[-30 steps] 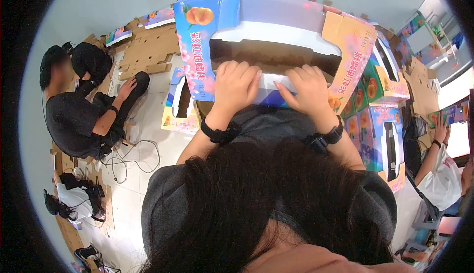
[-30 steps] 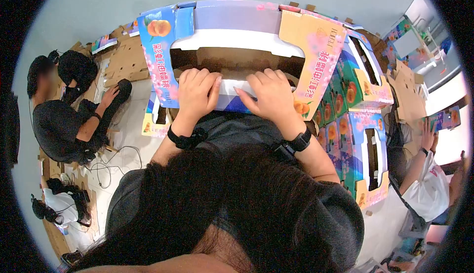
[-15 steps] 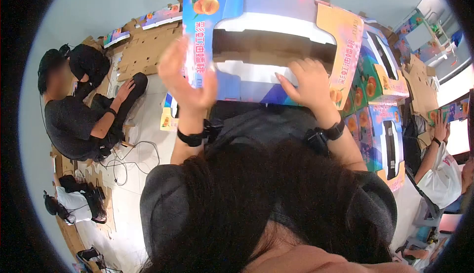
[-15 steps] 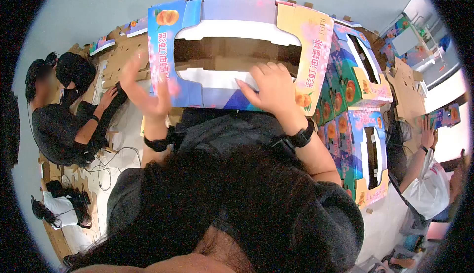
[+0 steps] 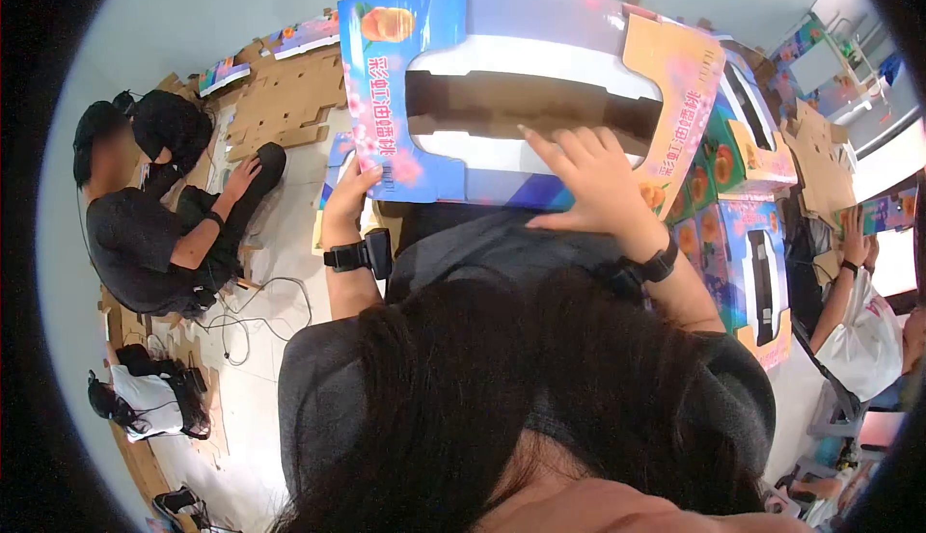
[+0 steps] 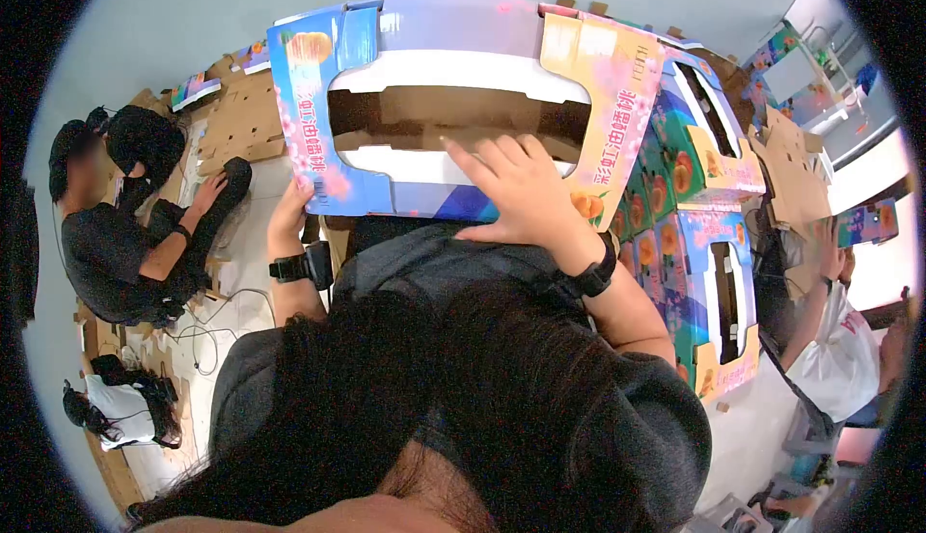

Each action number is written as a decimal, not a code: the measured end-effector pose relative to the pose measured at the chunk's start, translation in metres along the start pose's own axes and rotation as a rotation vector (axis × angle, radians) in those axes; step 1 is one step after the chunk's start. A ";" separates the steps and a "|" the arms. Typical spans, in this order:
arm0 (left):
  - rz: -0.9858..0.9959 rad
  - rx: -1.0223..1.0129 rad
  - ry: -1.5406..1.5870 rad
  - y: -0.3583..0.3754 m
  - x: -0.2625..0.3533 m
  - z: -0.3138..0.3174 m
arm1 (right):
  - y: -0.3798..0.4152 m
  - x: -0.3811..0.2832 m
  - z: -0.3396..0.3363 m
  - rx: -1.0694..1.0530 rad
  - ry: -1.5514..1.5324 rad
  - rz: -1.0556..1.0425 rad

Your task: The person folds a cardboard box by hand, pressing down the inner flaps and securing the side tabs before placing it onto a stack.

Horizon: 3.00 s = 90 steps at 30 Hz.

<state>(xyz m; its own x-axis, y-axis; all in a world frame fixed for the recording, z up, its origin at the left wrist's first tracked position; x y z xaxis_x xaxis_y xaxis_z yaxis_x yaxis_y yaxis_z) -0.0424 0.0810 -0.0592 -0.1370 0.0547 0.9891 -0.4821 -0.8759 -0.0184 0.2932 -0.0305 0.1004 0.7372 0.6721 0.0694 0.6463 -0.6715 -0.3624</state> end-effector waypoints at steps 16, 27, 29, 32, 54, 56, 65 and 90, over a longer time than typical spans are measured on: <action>0.098 0.183 0.017 -0.007 0.036 0.006 | 0.067 0.041 -0.056 0.272 0.245 0.333; 0.234 0.358 0.301 -0.010 0.022 -0.028 | 0.233 0.045 -0.180 0.176 0.417 0.972; 0.251 0.401 0.321 -0.008 0.020 -0.031 | 0.273 0.043 -0.181 0.067 0.363 1.116; 0.285 0.419 0.352 -0.007 0.016 -0.046 | 0.339 0.058 -0.171 -0.166 0.330 1.445; 0.240 0.553 0.325 0.005 0.008 -0.060 | 0.308 0.137 -0.093 -0.018 0.130 1.095; 0.200 0.650 0.238 0.006 0.005 -0.060 | 0.215 0.118 -0.069 -0.218 -0.247 1.140; 0.261 0.846 0.166 0.034 -0.008 -0.098 | 0.087 0.078 0.070 -0.296 -0.390 0.582; -1.102 -0.018 -1.254 0.048 -0.291 -0.119 | 0.143 0.116 0.140 -0.669 -0.891 1.275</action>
<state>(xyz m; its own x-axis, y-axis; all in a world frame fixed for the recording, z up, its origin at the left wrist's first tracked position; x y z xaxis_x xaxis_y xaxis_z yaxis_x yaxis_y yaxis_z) -0.1287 0.0805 -0.3659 0.9794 0.2002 0.0247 0.1199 -0.6759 0.7272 0.4436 -0.0052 -0.0733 0.6362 -0.5638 -0.5266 -0.0923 -0.7333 0.6736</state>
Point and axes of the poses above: each hand's wrist, its own y-axis away from the middle knuckle, its own z-axis out of the palm, x = y × z, the point moved 6 cm from there along -y, towards the middle knuckle, and after that the axes turned 10 degrees about -x, right-handed, at the moved point
